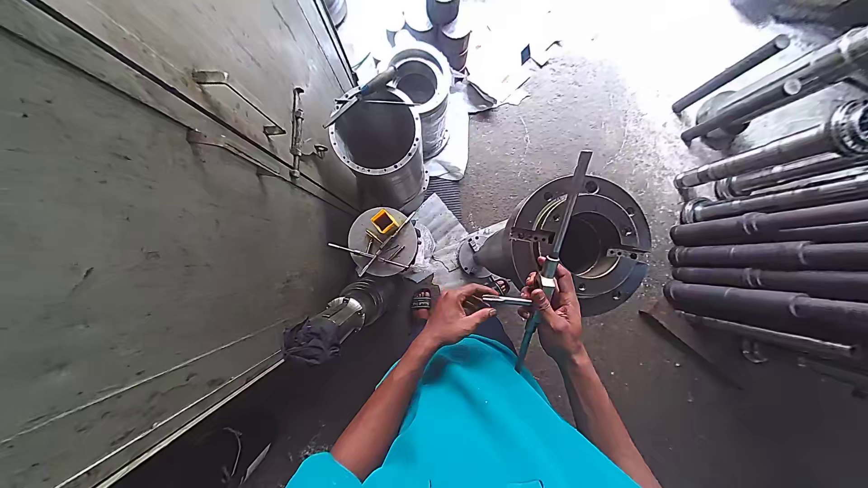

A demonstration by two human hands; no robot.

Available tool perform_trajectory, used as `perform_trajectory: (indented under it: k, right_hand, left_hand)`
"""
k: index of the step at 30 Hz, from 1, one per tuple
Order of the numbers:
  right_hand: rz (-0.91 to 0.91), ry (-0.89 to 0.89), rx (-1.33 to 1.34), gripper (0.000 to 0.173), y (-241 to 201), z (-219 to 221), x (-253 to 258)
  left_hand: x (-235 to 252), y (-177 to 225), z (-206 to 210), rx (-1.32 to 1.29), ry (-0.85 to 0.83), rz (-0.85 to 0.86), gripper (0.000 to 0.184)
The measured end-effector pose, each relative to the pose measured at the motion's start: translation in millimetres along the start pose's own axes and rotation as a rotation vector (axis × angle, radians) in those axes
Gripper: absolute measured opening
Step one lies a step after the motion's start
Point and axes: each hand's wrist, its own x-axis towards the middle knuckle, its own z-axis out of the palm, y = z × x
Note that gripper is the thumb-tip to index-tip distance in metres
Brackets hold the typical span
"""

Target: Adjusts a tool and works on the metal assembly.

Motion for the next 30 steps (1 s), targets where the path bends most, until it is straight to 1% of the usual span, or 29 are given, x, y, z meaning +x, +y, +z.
perform_trajectory:
  k: [2,4,8,12,15,17,24,30]
  right_hand:
    - [-0.054,-0.039,0.025,0.062,1.2,0.9,0.4]
    - [-0.099,-0.066,0.044,0.064,1.2,2.6,-1.1]
    - [-0.238,-0.093,0.050,0.059,2.5,7.8,-3.0]
    - [-0.339,-0.098,0.027,0.057,1.8,11.0,-2.6]
    - [-0.351,-0.106,0.007,0.058,0.5,9.4,-2.7]
    - [-0.345,-0.110,-0.007,0.057,-1.6,8.4,-3.3]
    - [-0.316,-0.075,-0.001,0.057,2.8,7.3,-7.4]
    - [-0.240,-0.013,0.018,0.059,4.7,8.9,-12.9]
  left_hand:
    - [0.2,4.7,8.3,-0.088,0.090,0.022,0.018]
    - [-2.3,7.7,9.3,-0.148,0.140,0.054,0.013]
    - [-8.3,13.7,-1.3,-0.147,0.101,0.062,0.014]
    - [-12.5,20.6,-11.1,-0.108,0.065,0.112,0.024]
    - [-13.1,24.3,-9.8,-0.115,0.120,0.152,0.023]
    - [-12.5,24.3,-8.8,-0.102,0.127,0.163,0.022]
    - [-9.5,22.9,-13.1,-0.037,0.122,0.121,0.021]
    - [-11.5,14.8,-16.4,-0.038,0.148,0.113,0.018]
